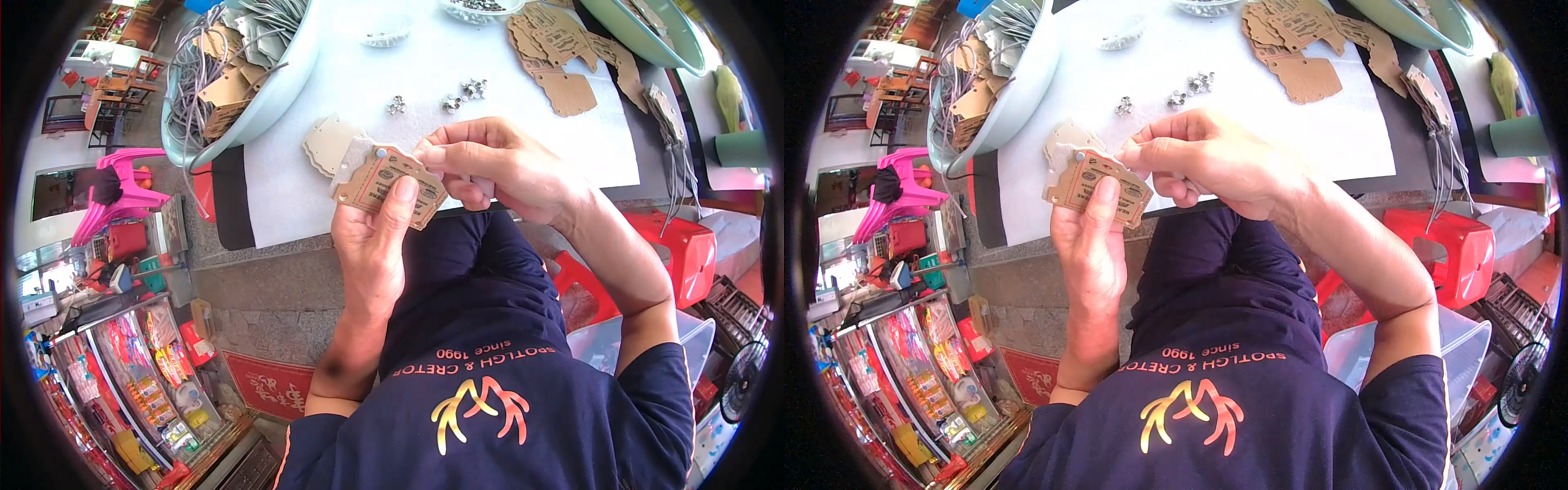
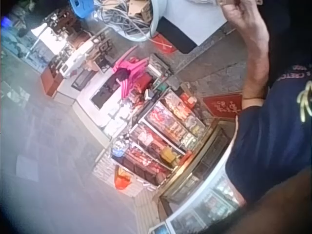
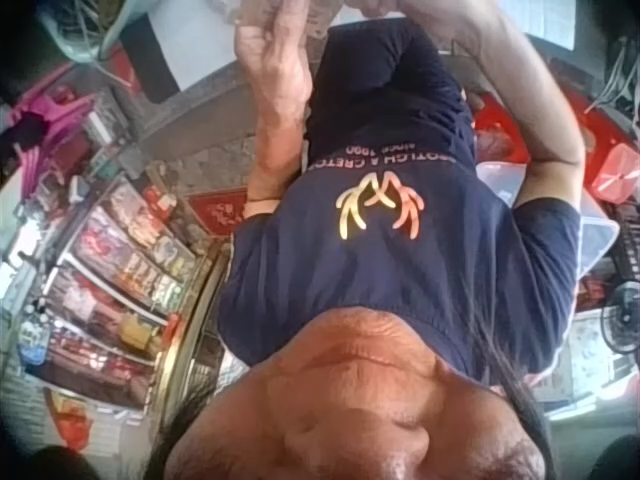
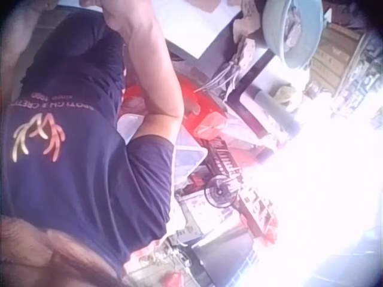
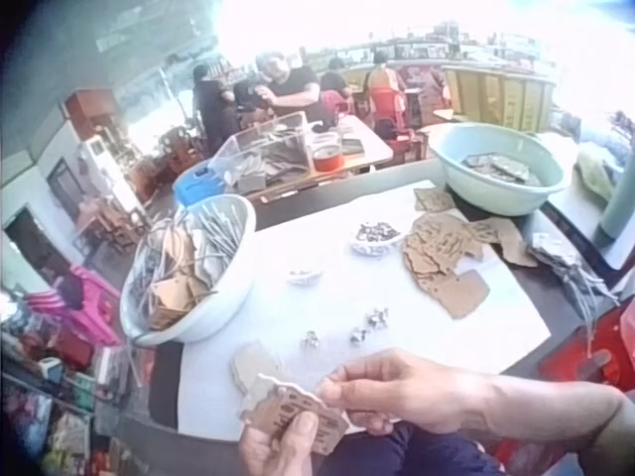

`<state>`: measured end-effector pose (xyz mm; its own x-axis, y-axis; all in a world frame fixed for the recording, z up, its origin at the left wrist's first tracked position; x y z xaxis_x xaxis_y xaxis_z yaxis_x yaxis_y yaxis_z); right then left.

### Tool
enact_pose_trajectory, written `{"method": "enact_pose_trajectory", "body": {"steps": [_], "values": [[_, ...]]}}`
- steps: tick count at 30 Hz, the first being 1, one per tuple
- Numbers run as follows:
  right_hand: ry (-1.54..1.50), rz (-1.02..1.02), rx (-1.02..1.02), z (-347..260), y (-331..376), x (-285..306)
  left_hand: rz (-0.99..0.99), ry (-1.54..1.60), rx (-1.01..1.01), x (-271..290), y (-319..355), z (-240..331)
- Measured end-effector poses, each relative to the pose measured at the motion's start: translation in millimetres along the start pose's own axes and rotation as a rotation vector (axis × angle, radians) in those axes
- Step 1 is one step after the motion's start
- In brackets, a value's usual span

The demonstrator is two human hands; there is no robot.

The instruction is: Assemble small cardboard and plastic components to create decorative items.

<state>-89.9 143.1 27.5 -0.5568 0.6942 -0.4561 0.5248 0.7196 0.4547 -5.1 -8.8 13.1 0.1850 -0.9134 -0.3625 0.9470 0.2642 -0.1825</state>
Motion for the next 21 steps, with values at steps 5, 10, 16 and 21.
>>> {"method": "enact_pose_trajectory", "body": {"steps": [5,10,16,21], "values": [[0.076,-0.013,0.041,2.4,3.5,-0.1,-0.016,0.003,-0.029,-1.5,0.6,-0.3],[0.065,-0.02,0.048,7.1,2.5,2.7,-0.045,-0.029,-0.032,-0.2,1.8,-1.9],[0.095,-0.018,0.073,11.5,0.4,3.8,-0.065,-0.067,-0.089,-1.7,2.7,-2.5],[0.146,-0.006,0.117,9.1,3.0,-1.5,-0.076,-0.087,-0.11,-0.8,2.0,-3.7]]}}
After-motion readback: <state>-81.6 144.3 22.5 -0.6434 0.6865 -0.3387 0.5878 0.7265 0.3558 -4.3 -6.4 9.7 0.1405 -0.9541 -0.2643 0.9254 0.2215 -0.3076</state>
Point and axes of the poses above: each hand's wrist, its own y-axis away from the middle knuckle, its own x-axis out of the back of the hand, z = x × y, the point moved 1 cm from there along -y, towards the middle knuckle, and after that the axes turned 10 degrees about -x, right-handed, at the moved point
